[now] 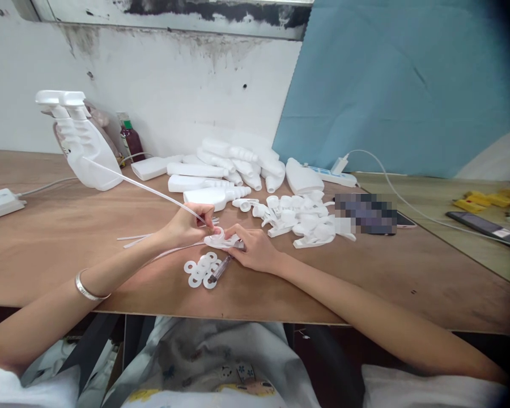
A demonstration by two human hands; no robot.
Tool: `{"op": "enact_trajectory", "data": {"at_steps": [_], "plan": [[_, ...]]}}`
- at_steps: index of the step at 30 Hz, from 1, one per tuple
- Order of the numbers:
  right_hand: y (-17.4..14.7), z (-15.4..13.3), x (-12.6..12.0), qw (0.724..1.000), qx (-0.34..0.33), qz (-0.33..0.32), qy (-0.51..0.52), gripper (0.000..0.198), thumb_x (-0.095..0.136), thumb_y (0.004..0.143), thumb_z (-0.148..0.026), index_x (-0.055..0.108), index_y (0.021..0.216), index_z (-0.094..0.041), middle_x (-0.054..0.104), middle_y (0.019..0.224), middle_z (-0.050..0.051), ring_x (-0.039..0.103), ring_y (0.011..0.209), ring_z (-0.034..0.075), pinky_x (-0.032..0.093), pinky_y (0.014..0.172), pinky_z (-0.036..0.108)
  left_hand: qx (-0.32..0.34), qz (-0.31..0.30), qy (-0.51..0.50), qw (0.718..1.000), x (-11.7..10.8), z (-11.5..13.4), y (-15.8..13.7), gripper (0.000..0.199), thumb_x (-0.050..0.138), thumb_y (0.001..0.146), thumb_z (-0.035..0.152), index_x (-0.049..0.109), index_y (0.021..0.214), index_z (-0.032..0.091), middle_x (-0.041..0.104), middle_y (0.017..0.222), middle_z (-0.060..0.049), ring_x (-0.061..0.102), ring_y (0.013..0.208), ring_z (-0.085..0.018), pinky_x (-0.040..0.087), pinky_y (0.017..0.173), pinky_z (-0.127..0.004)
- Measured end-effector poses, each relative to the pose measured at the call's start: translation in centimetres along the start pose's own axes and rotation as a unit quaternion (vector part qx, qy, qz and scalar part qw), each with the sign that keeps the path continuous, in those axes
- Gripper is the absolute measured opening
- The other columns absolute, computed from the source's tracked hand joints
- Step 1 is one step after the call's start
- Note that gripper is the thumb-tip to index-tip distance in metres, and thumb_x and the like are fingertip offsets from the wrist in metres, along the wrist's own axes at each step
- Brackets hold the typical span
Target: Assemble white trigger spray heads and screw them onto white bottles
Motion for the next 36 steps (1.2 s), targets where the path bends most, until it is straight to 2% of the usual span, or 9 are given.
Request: {"op": "enact_trajectory", "data": {"at_steps": [8, 12, 17, 22, 26, 29, 31, 33, 36], "plan": [[-0.3, 0.1, 0.1, 1.0, -0.017, 0.007, -0.012, 0.013, 0.056, 0.08, -0.028, 0.052, 0.09, -0.019, 0.066, 0.081, 0.001, 0.061, 0.064, 0.013, 0.042, 0.06, 0.022, -0.021, -0.032, -0.042, 0.998, 1.1, 0.5, -0.1, 0.032, 0.063, 0.061, 0.019, 0.035, 0.049, 0.014, 0.033, 0.046, 0.006, 0.028, 0.044, -0.003, 0.021, 0.04, -0.017], [-0.2, 0.3, 0.1, 1.0, -0.005, 0.005, -0.009, 0.015, 0.057, 0.08, -0.029, 0.051, 0.09, -0.02, 0.065, 0.078, 0.001, 0.06, 0.061, 0.013, 0.041, 0.057, 0.022, -0.036, -0.007, -0.049, 0.998, 0.8, -0.8, -0.3, 0.031, 0.067, 0.063, 0.025, 0.039, 0.055, 0.014, 0.038, 0.048, 0.005, 0.032, 0.044, -0.004, 0.024, 0.04, -0.016], [0.0, 0.2, 0.0, 1.0, 0.005, -0.001, -0.001, 0.018, 0.058, 0.078, -0.026, 0.048, 0.092, -0.02, 0.065, 0.086, 0.002, 0.061, 0.062, 0.014, 0.041, 0.057, 0.022, -0.063, 0.009, -0.035, 0.997, 0.5, -2.2, -0.5, 0.03, 0.068, 0.066, 0.033, 0.045, 0.064, 0.014, 0.04, 0.048, 0.006, 0.032, 0.042, -0.004, 0.022, 0.037, -0.015], [0.1, 0.3, 0.0, 1.0, 0.022, -0.014, 0.003, 0.021, 0.059, 0.078, -0.027, 0.047, 0.093, -0.021, 0.064, 0.084, 0.001, 0.061, 0.065, 0.015, 0.042, 0.061, 0.024, -0.083, -0.029, -0.086, 0.992, 0.6, -2.4, -0.7, 0.031, 0.069, 0.066, 0.037, 0.055, 0.078, 0.012, 0.056, 0.061, 0.0, 0.047, 0.051, -0.008, 0.036, 0.045, -0.018], [0.1, 0.4, 0.1, 0.999, 0.026, -0.018, 0.004, 0.022, 0.059, 0.077, -0.027, 0.047, 0.095, -0.02, 0.064, 0.084, 0.002, 0.061, 0.065, 0.015, 0.042, 0.058, 0.023, -0.075, -0.065, -0.07, 0.993, 0.4, -1.9, -0.7, 0.032, 0.068, 0.066, 0.036, 0.056, 0.085, 0.012, 0.061, 0.071, -0.004, 0.054, 0.061, -0.012, 0.042, 0.053, -0.022], [0.1, 0.6, 0.3, 0.999, 0.034, -0.023, 0.007, 0.022, 0.058, 0.078, -0.028, 0.047, 0.095, -0.021, 0.064, 0.086, 0.002, 0.062, 0.066, 0.016, 0.043, 0.058, 0.024, -0.051, -0.073, -0.055, 0.994, -0.7, -1.4, -0.4, 0.029, 0.068, 0.067, 0.034, 0.057, 0.084, 0.013, 0.062, 0.075, -0.004, 0.056, 0.067, -0.013, 0.044, 0.059, -0.024], [0.0, 0.7, 0.3, 0.999, 0.038, -0.026, 0.008, 0.022, 0.058, 0.079, -0.029, 0.046, 0.095, -0.021, 0.064, 0.085, 0.002, 0.062, 0.067, 0.016, 0.044, 0.059, 0.024, -0.039, -0.055, -0.059, 0.996, -2.1, -1.7, 0.1, 0.027, 0.069, 0.066, 0.033, 0.058, 0.079, 0.013, 0.061, 0.074, -0.004, 0.057, 0.068, -0.013, 0.044, 0.062, -0.024], [0.0, 0.7, 0.3, 0.999, 0.04, -0.027, 0.006, 0.022, 0.057, 0.079, -0.03, 0.046, 0.096, -0.02, 0.064, 0.083, 0.003, 0.062, 0.068, 0.016, 0.044, 0.059, 0.025, -0.033, -0.003, -0.054, 0.998, -4.4, -3.0, 0.6, 0.027, 0.071, 0.063, 0.034, 0.057, 0.071, 0.012, 0.06, 0.07, -0.003, 0.056, 0.066, -0.013, 0.044, 0.061, -0.025], [0.0, 0.8, 0.3, 0.999, 0.041, -0.024, -0.001, 0.022, 0.058, 0.079, -0.03, 0.047, 0.095, -0.02, 0.064, 0.082, 0.003, 0.062, 0.067, 0.017, 0.044, 0.059, 0.025, -0.062, 0.085, 0.003, 0.994, -8.3, -7.1, 0.8, 0.028, 0.07, 0.062, 0.037, 0.057, 0.07, 0.014, 0.061, 0.071, -0.004, 0.055, 0.064, -0.013, 0.042, 0.059, -0.024]]}}
Point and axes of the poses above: each hand's wrist, its own y-axis towards the middle knuckle, its own x-axis out of the palm, z = x × y, the point moved 7 cm from there along y, towards the middle knuckle
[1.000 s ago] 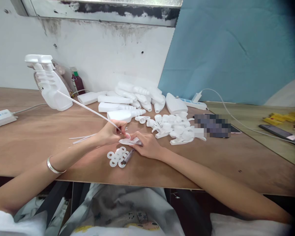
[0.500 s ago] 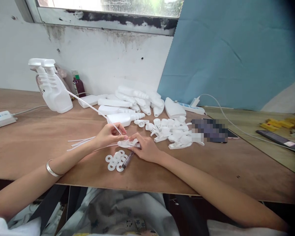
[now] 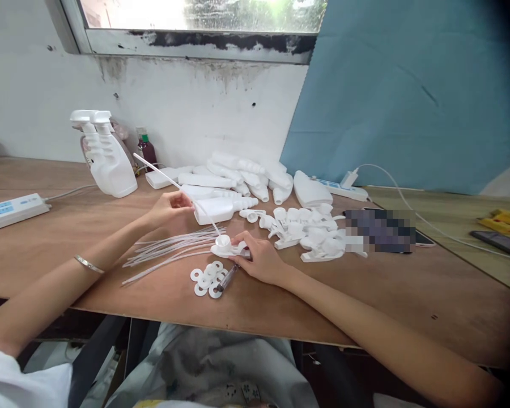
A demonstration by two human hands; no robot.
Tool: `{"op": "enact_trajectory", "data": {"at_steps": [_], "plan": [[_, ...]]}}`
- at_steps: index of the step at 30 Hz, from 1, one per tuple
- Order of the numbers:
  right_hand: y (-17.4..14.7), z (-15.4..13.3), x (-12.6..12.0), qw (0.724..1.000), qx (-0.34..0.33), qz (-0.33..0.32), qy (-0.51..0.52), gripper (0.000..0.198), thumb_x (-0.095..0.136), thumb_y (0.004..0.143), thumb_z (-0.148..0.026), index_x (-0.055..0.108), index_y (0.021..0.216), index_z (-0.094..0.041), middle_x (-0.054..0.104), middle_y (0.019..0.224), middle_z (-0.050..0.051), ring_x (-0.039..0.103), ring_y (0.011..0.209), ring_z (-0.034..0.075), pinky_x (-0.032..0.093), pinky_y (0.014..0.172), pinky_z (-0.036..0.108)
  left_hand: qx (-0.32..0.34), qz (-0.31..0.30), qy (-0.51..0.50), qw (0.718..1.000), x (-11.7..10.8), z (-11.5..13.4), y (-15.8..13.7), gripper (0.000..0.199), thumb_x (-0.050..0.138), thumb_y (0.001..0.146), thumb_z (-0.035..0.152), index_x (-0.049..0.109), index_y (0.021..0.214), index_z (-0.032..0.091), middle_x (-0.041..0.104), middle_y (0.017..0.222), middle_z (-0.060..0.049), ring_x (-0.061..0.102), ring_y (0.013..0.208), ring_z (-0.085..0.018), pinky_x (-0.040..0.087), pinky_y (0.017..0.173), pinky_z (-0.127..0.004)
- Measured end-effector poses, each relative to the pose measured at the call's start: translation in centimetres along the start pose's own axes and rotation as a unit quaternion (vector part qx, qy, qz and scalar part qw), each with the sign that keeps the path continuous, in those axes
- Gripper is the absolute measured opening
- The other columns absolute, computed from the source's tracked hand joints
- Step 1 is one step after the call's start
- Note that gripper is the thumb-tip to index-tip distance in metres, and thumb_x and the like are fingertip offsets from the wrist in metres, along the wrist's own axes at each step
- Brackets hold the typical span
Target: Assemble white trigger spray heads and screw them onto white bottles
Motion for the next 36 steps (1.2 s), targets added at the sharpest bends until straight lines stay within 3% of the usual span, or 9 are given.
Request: {"op": "enact_trajectory", "data": {"at_steps": [3, 6, 11, 18, 25, 30, 33, 36], "plan": [[0.0, 0.0, 0.0, 1.0, -0.003, 0.001, 0.002, 0.022, 0.059, 0.078, -0.029, 0.047, 0.094, -0.02, 0.064, 0.084, 0.003, 0.062, 0.067, 0.016, 0.044, 0.06, 0.025, -0.061, 0.102, 0.131, 0.984, -4.1, -4.9, 0.4, 0.025, 0.068, 0.063, 0.036, 0.057, 0.069, 0.014, 0.058, 0.064, -0.001, 0.048, 0.055, -0.011, 0.038, 0.052, -0.022], [0.1, 0.0, 0.0, 1.0, -0.007, 0.001, 0.008, 0.022, 0.059, 0.078, -0.027, 0.046, 0.094, -0.02, 0.064, 0.087, 0.003, 0.061, 0.067, 0.016, 0.044, 0.06, 0.025, -0.079, 0.173, 0.18, 0.965, -7.4, -8.0, 0.4, 0.017, 0.06, 0.071, 0.028, 0.057, 0.075, 0.012, 0.056, 0.068, -0.002, 0.047, 0.061, -0.011, 0.038, 0.058, -0.023], [0.1, 0.0, 0.0, 1.0, -0.013, 0.004, 0.018, 0.022, 0.059, 0.078, -0.027, 0.046, 0.094, -0.02, 0.064, 0.089, 0.003, 0.061, 0.066, 0.015, 0.044, 0.06, 0.025, -0.089, 0.178, 0.252, 0.947, -10.0, -9.6, 1.6, 0.013, 0.056, 0.075, 0.019, 0.058, 0.084, 0.01, 0.055, 0.082, -0.002, 0.049, 0.076, -0.013, 0.039, 0.074, -0.028], [0.1, 0.1, 0.2, 1.0, -0.001, -0.007, 0.009, 0.023, 0.058, 0.079, -0.03, 0.046, 0.095, -0.02, 0.064, 0.086, 0.003, 0.061, 0.066, 0.016, 0.044, 0.06, 0.025, -0.096, 0.209, 0.36, 0.904, -10.2, -9.6, 4.8, 0.022, 0.054, 0.072, 0.009, 0.054, 0.093, 0.009, 0.047, 0.105, -0.01, 0.041, 0.099, -0.022, 0.029, 0.092, -0.038], [0.0, 0.0, 0.2, 1.0, -0.008, -0.006, 0.014, 0.021, 0.057, 0.08, -0.031, 0.046, 0.096, -0.021, 0.064, 0.09, 0.003, 0.062, 0.068, 0.016, 0.045, 0.062, 0.025, -0.08, 0.18, 0.449, 0.872, -8.9, -9.9, 6.3, 0.033, 0.052, 0.071, 0.014, 0.053, 0.104, 0.009, 0.046, 0.121, -0.017, 0.033, 0.115, -0.032, 0.014, 0.097, -0.05], [-0.1, 0.1, 0.1, 1.0, -0.006, -0.01, 0.011, 0.022, 0.056, 0.08, -0.031, 0.046, 0.096, -0.021, 0.064, 0.091, 0.004, 0.062, 0.071, 0.017, 0.045, 0.065, 0.026, -0.107, 0.201, 0.505, 0.833, -9.1, -10.4, 6.3, 0.035, 0.048, 0.074, 0.025, 0.054, 0.104, 0.008, 0.051, 0.111, -0.02, 0.037, 0.11, -0.037, 0.019, 0.092, -0.051], [0.0, 0.1, 0.2, 1.0, -0.006, -0.012, 0.007, 0.021, 0.056, 0.08, -0.031, 0.046, 0.096, -0.021, 0.064, 0.091, 0.004, 0.062, 0.07, 0.017, 0.045, 0.063, 0.026, -0.117, 0.238, 0.529, 0.806, -9.5, -10.3, 6.1, 0.042, 0.048, 0.073, 0.03, 0.053, 0.109, 0.011, 0.047, 0.115, -0.019, 0.036, 0.112, -0.036, 0.024, 0.091, -0.047], [0.0, 0.1, 0.2, 1.0, -0.006, -0.012, 0.008, 0.022, 0.056, 0.08, -0.032, 0.046, 0.097, -0.021, 0.064, 0.09, 0.003, 0.062, 0.07, 0.017, 0.045, 0.063, 0.026, -0.132, 0.264, 0.52, 0.802, -10.0, -10.6, 5.9, 0.053, 0.051, 0.071, 0.035, 0.048, 0.119, 0.015, 0.04, 0.122, -0.019, 0.035, 0.111, -0.038, 0.026, 0.089, -0.046]]}}
Point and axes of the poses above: each hand's wrist, its own y-axis towards the middle knuckle, its own x-axis out of the palm, z = x × y, the point moved 7 cm from there along y, towards the middle knuckle
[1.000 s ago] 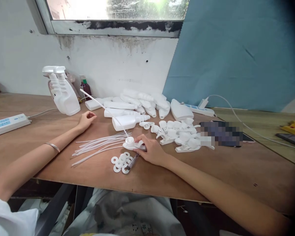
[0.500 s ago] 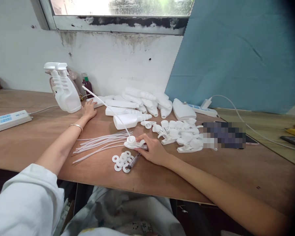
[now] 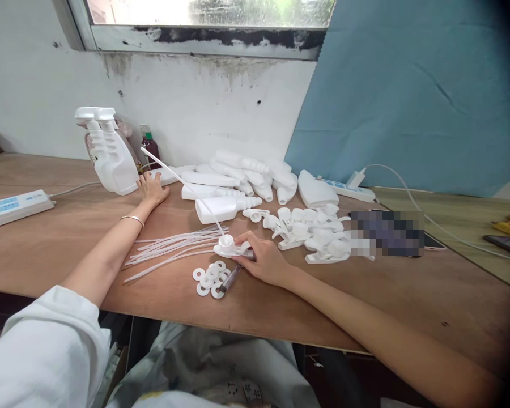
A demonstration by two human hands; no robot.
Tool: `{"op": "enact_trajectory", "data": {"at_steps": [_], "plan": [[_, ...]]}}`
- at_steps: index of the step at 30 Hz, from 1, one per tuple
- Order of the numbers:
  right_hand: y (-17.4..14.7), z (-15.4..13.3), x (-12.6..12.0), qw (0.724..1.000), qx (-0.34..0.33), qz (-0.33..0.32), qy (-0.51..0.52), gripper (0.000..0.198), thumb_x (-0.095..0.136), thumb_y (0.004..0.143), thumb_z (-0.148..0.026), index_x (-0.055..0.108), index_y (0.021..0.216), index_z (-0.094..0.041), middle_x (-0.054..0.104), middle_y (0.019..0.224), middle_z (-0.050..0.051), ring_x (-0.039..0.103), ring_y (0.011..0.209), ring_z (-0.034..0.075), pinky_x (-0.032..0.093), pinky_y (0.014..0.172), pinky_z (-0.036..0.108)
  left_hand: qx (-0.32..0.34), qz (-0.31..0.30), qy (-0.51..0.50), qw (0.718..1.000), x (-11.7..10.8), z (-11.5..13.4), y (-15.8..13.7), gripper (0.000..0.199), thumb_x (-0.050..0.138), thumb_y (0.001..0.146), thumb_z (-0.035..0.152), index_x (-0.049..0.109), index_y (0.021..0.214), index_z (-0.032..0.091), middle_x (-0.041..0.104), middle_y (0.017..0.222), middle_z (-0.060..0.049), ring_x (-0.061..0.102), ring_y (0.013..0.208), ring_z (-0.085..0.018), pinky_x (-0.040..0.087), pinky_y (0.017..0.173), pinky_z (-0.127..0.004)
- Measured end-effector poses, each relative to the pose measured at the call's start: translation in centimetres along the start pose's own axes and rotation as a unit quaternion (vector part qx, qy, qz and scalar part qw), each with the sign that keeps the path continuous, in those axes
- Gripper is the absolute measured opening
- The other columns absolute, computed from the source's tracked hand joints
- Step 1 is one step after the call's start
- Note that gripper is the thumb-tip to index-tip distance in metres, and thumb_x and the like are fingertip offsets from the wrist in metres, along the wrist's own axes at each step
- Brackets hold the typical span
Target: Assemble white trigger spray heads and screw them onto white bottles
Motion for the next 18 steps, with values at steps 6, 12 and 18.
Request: {"op": "enact_trajectory", "data": {"at_steps": [6, 12, 18], "plan": [[0.0, -0.1, 0.0, 1.0, 0.001, -0.002, 0.003, 0.022, 0.056, 0.08, -0.03, 0.045, 0.097, -0.021, 0.064, 0.091, 0.004, 0.062, 0.072, 0.017, 0.046, 0.065, 0.027, -0.043, -0.084, -0.041, 0.995, 2.0, -1.7, 0.7, 0.063, 0.052, 0.07, 0.043, 0.041, 0.129, 0.023, 0.042, 0.117, -0.021, 0.038, 0.109, -0.043, 0.025, 0.088, -0.055], [0.0, 0.0, 0.1, 1.0, 0.008, -0.006, 0.008, 0.022, 0.056, 0.08, -0.03, 0.046, 0.096, -0.021, 0.064, 0.091, 0.004, 0.062, 0.071, 0.017, 0.046, 0.065, 0.027, -0.022, -0.076, -0.044, 0.996, 2.0, -1.5, 0.8, 0.055, 0.051, 0.07, 0.041, 0.048, 0.121, 0.023, 0.045, 0.118, -0.02, 0.038, 0.11, -0.042, 0.024, 0.089, -0.057], [0.1, 0.0, 0.0, 1.0, -0.004, -0.001, 0.002, 0.022, 0.056, 0.081, -0.031, 0.045, 0.096, -0.021, 0.064, 0.092, 0.004, 0.062, 0.07, 0.017, 0.045, 0.063, 0.027, 0.013, -0.075, -0.05, 0.996, 1.4, -0.5, 0.7, 0.045, 0.05, 0.07, 0.035, 0.05, 0.112, 0.019, 0.059, 0.097, -0.016, 0.049, 0.1, -0.036, 0.029, 0.087, -0.053]]}}
Point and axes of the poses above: each hand's wrist, its own y-axis towards the middle knuckle, its own x-axis out of the palm, z = x × y, the point moved 7 cm from there along y, towards the middle knuckle
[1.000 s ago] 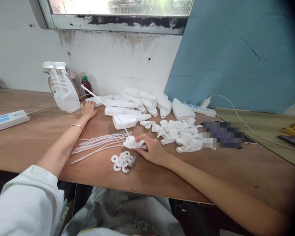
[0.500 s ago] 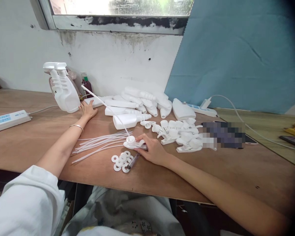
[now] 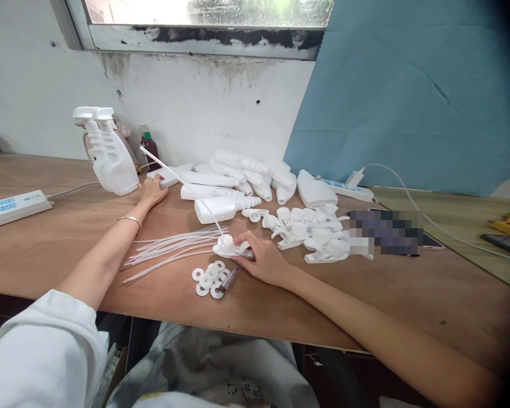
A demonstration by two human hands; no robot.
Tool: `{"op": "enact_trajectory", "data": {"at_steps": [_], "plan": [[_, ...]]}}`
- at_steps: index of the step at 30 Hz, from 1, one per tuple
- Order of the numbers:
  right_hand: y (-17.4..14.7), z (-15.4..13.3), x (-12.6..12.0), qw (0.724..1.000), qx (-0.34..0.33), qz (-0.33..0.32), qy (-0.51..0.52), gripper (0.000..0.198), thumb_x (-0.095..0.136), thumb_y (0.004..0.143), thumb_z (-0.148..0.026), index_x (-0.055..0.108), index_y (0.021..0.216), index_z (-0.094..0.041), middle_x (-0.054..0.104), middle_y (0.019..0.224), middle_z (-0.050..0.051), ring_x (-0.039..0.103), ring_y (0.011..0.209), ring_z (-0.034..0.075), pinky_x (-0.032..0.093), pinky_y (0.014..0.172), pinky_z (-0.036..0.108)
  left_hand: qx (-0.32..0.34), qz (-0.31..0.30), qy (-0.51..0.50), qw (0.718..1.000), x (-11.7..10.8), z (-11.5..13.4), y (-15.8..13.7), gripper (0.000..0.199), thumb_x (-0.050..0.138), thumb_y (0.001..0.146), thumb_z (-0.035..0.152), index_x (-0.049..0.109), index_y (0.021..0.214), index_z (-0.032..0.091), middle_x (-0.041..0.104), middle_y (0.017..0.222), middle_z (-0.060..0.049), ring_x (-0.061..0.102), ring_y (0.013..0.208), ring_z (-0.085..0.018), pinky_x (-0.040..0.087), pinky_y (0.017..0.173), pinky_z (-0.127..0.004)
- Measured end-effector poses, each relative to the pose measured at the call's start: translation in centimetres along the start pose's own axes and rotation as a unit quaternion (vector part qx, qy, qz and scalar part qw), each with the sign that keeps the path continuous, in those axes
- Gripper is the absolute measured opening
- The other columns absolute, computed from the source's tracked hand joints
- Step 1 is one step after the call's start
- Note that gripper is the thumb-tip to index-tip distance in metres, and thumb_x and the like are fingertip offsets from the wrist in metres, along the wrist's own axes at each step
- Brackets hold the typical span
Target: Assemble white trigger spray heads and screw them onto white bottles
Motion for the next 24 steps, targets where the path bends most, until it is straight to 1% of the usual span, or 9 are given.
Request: {"op": "enact_trajectory", "data": {"at_steps": [3, 7, 10, 12, 14, 16, 18, 21, 24], "plan": [[0.0, -0.1, -0.1, 1.0, -0.004, 0.002, 0.005, 0.021, 0.055, 0.081, -0.031, 0.045, 0.096, -0.021, 0.064, 0.093, 0.003, 0.062, 0.072, 0.017, 0.045, 0.063, 0.027, 0.012, -0.001, -0.001, 1.0, -0.1, 0.3, 0.0, 0.04, 0.05, 0.071, 0.034, 0.05, 0.108, 0.018, 0.062, 0.084, -0.012, 0.053, 0.094, -0.034, 0.03, 0.088, -0.05], [0.0, -0.1, -0.1, 1.0, -0.001, 0.002, 0.005, 0.021, 0.056, 0.081, -0.03, 0.045, 0.096, -0.021, 0.064, 0.093, 0.003, 0.062, 0.071, 0.017, 0.045, 0.063, 0.027, 0.018, 0.011, -0.003, 1.0, -0.2, 0.6, 0.0, 0.035, 0.049, 0.072, 0.034, 0.053, 0.102, 0.017, 0.061, 0.083, -0.012, 0.054, 0.093, -0.032, 0.033, 0.087, -0.046], [-0.1, 0.0, -0.1, 1.0, 0.0, 0.002, 0.005, 0.021, 0.056, 0.081, -0.031, 0.045, 0.096, -0.021, 0.064, 0.092, 0.004, 0.062, 0.071, 0.017, 0.045, 0.064, 0.027, 0.018, 0.038, -0.007, 0.999, -0.5, 0.6, -0.1, 0.034, 0.049, 0.072, 0.035, 0.054, 0.101, 0.017, 0.057, 0.098, -0.015, 0.048, 0.103, -0.032, 0.033, 0.089, -0.043], [-0.1, 0.0, -0.1, 1.0, 0.002, -0.001, 0.005, 0.021, 0.056, 0.081, -0.031, 0.045, 0.096, -0.021, 0.064, 0.091, 0.004, 0.062, 0.071, 0.017, 0.045, 0.063, 0.027, -0.001, 0.072, -0.015, 0.997, -0.9, 0.3, -0.2, 0.043, 0.052, 0.069, 0.038, 0.053, 0.106, 0.017, 0.049, 0.11, -0.017, 0.042, 0.109, -0.034, 0.032, 0.091, -0.043], [-0.1, 0.0, 0.0, 1.0, 0.003, -0.003, 0.007, 0.021, 0.056, 0.08, -0.031, 0.045, 0.096, -0.021, 0.064, 0.092, 0.004, 0.062, 0.071, 0.017, 0.045, 0.064, 0.027, -0.032, 0.095, -0.033, 0.994, -1.2, -0.4, -0.3, 0.057, 0.057, 0.065, 0.043, 0.049, 0.115, 0.017, 0.042, 0.117, -0.018, 0.038, 0.112, -0.036, 0.032, 0.092, -0.045], [-0.1, -0.1, 0.0, 1.0, 0.003, -0.004, 0.009, 0.021, 0.056, 0.08, -0.03, 0.045, 0.096, -0.021, 0.064, 0.092, 0.004, 0.062, 0.072, 0.017, 0.045, 0.065, 0.027, -0.064, 0.086, -0.062, 0.992, -0.9, -1.1, -0.3, 0.07, 0.06, 0.061, 0.048, 0.044, 0.122, 0.019, 0.037, 0.123, -0.018, 0.034, 0.115, -0.038, 0.03, 0.094, -0.049], [-0.1, -0.1, 0.0, 1.0, 0.003, -0.004, 0.008, 0.022, 0.056, 0.08, -0.029, 0.045, 0.096, -0.021, 0.064, 0.092, 0.004, 0.062, 0.071, 0.017, 0.046, 0.065, 0.027, -0.086, 0.051, -0.089, 0.991, -0.4, -1.7, -0.1, 0.076, 0.062, 0.058, 0.051, 0.042, 0.124, 0.019, 0.032, 0.127, -0.018, 0.029, 0.119, -0.04, 0.025, 0.097, -0.051], [0.0, 0.0, 0.0, 1.0, 0.005, -0.005, 0.002, 0.022, 0.056, 0.08, -0.03, 0.045, 0.096, -0.021, 0.064, 0.091, 0.004, 0.062, 0.071, 0.017, 0.045, 0.064, 0.027, -0.098, 0.014, -0.112, 0.989, 0.3, -2.2, 0.1, 0.074, 0.065, 0.055, 0.052, 0.044, 0.119, 0.02, 0.034, 0.127, -0.017, 0.028, 0.12, -0.039, 0.024, 0.098, -0.049], [0.0, 0.0, 0.0, 1.0, 0.004, -0.004, 0.002, 0.021, 0.056, 0.081, -0.03, 0.045, 0.097, -0.021, 0.064, 0.093, 0.004, 0.062, 0.072, 0.017, 0.046, 0.065, 0.027, -0.091, 0.01, -0.12, 0.989, 0.4, -2.3, 0.2, 0.067, 0.068, 0.053, 0.051, 0.045, 0.109, 0.023, 0.04, 0.119, -0.014, 0.033, 0.117, -0.036, 0.026, 0.097, -0.046]]}}
Point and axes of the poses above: each hand's wrist, its own y-axis towards the middle knuckle, its own x-axis out of the palm, z = x × y, the point moved 7 cm from there along y, towards the middle knuckle
